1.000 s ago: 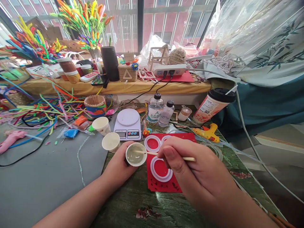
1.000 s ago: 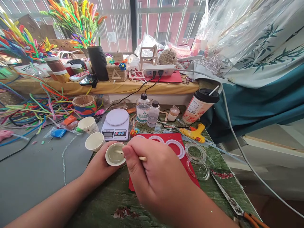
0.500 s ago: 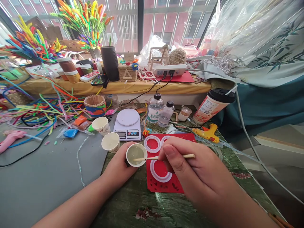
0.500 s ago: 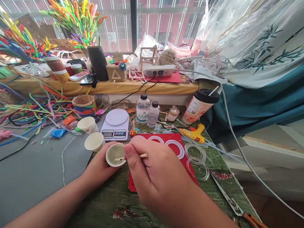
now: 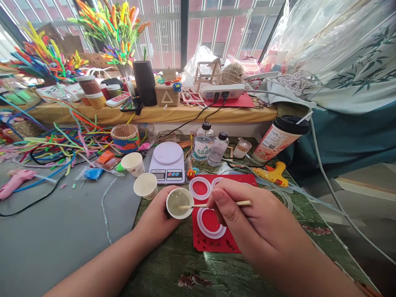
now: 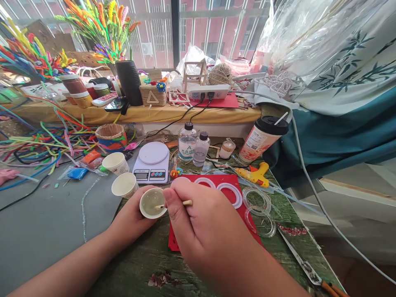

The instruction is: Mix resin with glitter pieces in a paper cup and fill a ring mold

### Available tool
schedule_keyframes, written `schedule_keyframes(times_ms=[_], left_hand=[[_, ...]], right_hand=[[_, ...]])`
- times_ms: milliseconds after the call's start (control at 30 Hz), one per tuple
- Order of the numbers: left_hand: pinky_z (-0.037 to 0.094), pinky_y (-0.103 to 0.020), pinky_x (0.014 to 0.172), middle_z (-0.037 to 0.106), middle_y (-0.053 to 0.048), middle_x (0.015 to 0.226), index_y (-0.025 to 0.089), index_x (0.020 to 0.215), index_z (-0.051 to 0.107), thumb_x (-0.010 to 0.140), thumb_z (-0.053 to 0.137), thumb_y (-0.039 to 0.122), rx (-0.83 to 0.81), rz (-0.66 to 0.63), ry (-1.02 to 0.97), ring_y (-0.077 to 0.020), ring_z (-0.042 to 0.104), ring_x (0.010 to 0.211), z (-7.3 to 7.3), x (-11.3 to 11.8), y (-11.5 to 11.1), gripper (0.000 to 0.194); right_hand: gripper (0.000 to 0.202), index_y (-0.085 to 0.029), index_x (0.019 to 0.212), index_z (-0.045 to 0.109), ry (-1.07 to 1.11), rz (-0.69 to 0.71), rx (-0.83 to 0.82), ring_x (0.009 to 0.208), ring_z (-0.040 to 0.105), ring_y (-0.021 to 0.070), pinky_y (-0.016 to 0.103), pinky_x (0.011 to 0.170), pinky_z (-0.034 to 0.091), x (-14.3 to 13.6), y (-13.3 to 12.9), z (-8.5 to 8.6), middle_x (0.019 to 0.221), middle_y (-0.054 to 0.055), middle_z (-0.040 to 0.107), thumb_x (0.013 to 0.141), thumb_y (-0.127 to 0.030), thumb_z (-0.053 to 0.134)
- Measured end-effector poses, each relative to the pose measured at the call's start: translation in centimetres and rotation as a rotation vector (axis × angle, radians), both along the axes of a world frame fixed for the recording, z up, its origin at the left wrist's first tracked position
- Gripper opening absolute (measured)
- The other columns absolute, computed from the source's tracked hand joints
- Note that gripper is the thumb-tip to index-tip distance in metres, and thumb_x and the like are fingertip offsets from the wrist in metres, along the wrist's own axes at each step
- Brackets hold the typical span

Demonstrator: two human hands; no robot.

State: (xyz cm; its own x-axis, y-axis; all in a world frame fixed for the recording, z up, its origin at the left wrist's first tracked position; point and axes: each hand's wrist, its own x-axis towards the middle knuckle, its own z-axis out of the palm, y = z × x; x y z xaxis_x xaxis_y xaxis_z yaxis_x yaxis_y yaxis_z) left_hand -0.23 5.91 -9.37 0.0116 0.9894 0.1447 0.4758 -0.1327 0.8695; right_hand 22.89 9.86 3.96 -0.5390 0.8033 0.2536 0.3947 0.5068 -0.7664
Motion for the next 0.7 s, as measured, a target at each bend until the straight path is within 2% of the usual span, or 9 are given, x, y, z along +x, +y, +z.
schedule_keyframes(times_ms=[367, 700], left_hand=[[0.062, -0.049, 0.105, 0.077, -0.009, 0.130, 0.026, 0.130, 0.066, 0.091, 0.077, 0.022, -0.029, -0.018, 0.009, -0.0298, 0.075, 0.116, 0.16, -0.05, -0.07, 0.041], [0.061, -0.047, 0.104, 0.077, -0.009, 0.130, 0.026, 0.130, 0.067, 0.092, 0.077, 0.024, -0.038, -0.021, 0.003, -0.0290, 0.075, 0.117, 0.39, 0.07, -0.13, 0.039]], right_hand=[[0.044, -0.025, 0.075, 0.049, -0.018, -0.017, -0.019, 0.056, 0.052, 0.0149, 0.031, 0.053, 0.035, 0.00, 0.06, 0.29, 0.065, -0.002, 0.060, 0.115, -0.039, 0.041], [0.045, -0.026, 0.074, 0.049, -0.011, -0.001, -0.023, 0.055, 0.050, 0.0139, 0.031, 0.052, 0.035, -0.05, 0.16, -0.02, 0.063, -0.003, 0.058, 0.116, -0.040, 0.042]])
